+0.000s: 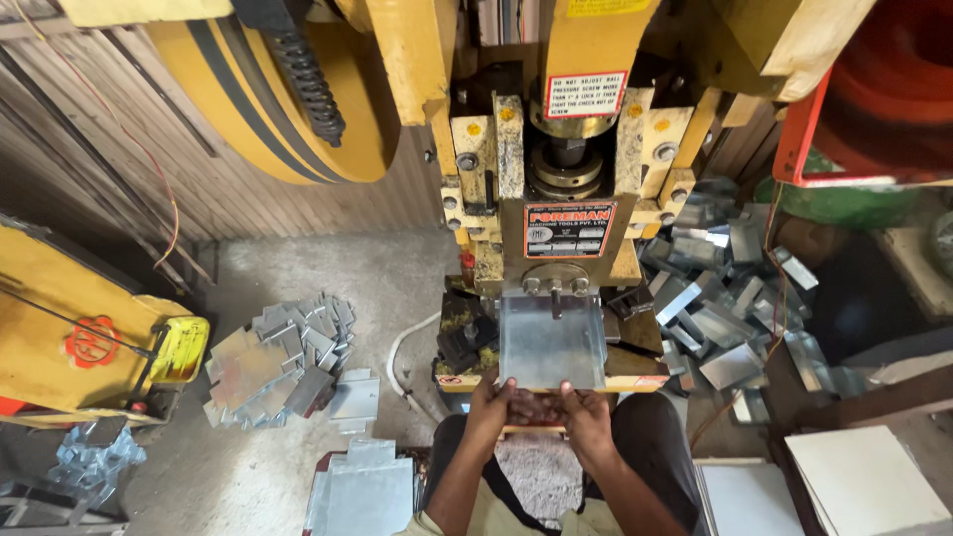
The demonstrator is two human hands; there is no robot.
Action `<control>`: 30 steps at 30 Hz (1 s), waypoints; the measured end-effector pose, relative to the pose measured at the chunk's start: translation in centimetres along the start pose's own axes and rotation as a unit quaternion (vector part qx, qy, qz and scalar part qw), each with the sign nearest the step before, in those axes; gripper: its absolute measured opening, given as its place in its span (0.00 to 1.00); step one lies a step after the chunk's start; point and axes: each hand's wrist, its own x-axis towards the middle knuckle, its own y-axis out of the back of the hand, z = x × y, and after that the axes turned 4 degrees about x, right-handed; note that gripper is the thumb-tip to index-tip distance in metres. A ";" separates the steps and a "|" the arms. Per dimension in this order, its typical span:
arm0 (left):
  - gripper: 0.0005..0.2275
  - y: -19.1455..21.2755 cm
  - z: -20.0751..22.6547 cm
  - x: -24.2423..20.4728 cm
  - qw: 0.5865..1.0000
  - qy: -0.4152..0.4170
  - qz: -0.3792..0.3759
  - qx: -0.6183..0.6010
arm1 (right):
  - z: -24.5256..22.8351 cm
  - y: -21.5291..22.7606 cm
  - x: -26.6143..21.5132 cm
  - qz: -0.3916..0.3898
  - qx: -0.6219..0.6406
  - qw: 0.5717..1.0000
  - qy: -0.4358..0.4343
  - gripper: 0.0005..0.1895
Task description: The person repeatedly places flat metal sheets into a hydraulic press, operates the machine to bend them, and then removes the finished pieces. The person stacks the processed metal sheets on a small stool to their left.
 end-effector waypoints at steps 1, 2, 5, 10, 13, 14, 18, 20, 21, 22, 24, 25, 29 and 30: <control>0.21 0.0 0.5 -0.7 1.000 0.020 0.009 0.010 | 0.2 0.2 0.0 -0.003 -0.011 1.000 0.000 0.14; 0.22 0.1 0.7 -1.5 0.999 0.040 0.008 0.030 | 0.6 0.6 -0.2 0.002 -0.001 1.000 -0.001 0.14; 0.25 0.7 0.7 -3.0 0.992 0.089 -0.023 0.087 | 1.4 1.7 0.9 0.002 0.019 1.000 0.011 0.12; 0.27 0.8 -1.2 -5.2 0.972 0.134 -0.128 0.145 | 2.6 2.8 1.8 0.010 0.022 1.000 0.002 0.15; 0.26 -0.3 -0.9 -4.3 0.976 0.073 -0.106 0.175 | 1.5 3.2 1.5 -0.034 0.030 0.999 -0.019 0.20; 0.25 -0.9 -0.4 -3.4 0.982 0.047 -0.082 0.163 | 1.4 3.3 1.1 -0.025 0.009 0.999 -0.026 0.21; 0.14 -4.0 1.9 1.3 0.989 0.107 -0.099 0.031 | 1.2 4.9 -0.1 0.031 -0.040 0.997 -0.065 0.28; 0.11 -5.9 2.8 3.7 0.978 0.119 -0.144 -0.090 | 1.2 6.0 0.9 0.051 -0.003 0.995 -0.087 0.34; 0.11 -6.4 2.8 3.8 0.979 0.128 -0.134 -0.089 | 1.1 6.3 1.1 0.052 0.035 0.993 -0.104 0.36; 0.11 -7.0 2.9 3.9 0.979 0.137 -0.125 -0.087 | 0.8 7.1 1.3 0.053 0.074 0.989 -0.120 0.38; 0.11 -6.9 3.3 3.5 0.979 0.148 -0.104 -0.090 | 0.5 8.3 1.6 0.047 0.077 0.988 -0.127 0.37; 0.12 -7.0 3.6 3.3 0.979 0.148 -0.098 -0.097 | 0.2 8.7 1.8 0.043 0.077 0.987 -0.131 0.36; 0.13 -6.3 3.8 -0.3 0.985 0.130 -0.104 -0.036 | -3.3 6.5 1.6 0.061 0.080 0.984 -0.149 0.36; 0.14 -5.5 4.0 -1.4 0.985 0.098 -0.137 0.030 | -4.7 5.5 1.2 0.078 0.080 0.983 -0.149 0.35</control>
